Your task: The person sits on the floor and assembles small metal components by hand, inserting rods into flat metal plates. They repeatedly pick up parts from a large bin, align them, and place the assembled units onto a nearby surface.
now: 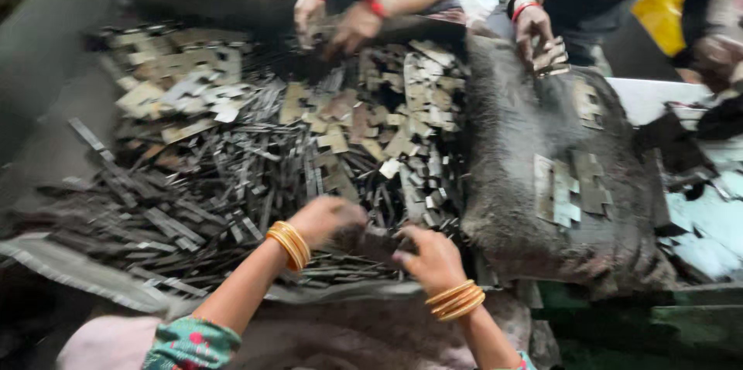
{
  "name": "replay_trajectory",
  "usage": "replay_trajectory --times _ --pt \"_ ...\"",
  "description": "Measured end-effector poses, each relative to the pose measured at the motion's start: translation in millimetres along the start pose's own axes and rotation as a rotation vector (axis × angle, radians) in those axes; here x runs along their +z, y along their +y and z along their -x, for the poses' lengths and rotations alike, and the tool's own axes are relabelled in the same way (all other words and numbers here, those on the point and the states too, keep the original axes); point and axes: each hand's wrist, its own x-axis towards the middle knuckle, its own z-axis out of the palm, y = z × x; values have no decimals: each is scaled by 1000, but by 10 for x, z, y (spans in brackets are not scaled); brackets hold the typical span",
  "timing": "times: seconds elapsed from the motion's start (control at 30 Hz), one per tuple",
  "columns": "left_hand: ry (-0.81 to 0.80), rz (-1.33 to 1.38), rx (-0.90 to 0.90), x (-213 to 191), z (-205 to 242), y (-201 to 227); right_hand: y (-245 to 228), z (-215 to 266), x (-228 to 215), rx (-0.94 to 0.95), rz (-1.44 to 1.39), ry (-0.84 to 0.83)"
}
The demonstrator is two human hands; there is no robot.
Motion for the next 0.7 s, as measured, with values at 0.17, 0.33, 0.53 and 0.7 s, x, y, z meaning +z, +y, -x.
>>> replay_trajectory --times 0.17,0.33,0.53,0.7 --pt "709 -1171 -65 23 -572 -620 760 -464 -580 464 -319 598" --pt "487 -1290 47 -140 -594 -862 1174 -1081 -993 543 595 914" --pt "567 -814 80 -368 -187 -276 474 -870 -480 600 -88 346" --pt "142 -56 -188 -288 410 287 -139 -649 727 -277 -864 -466"
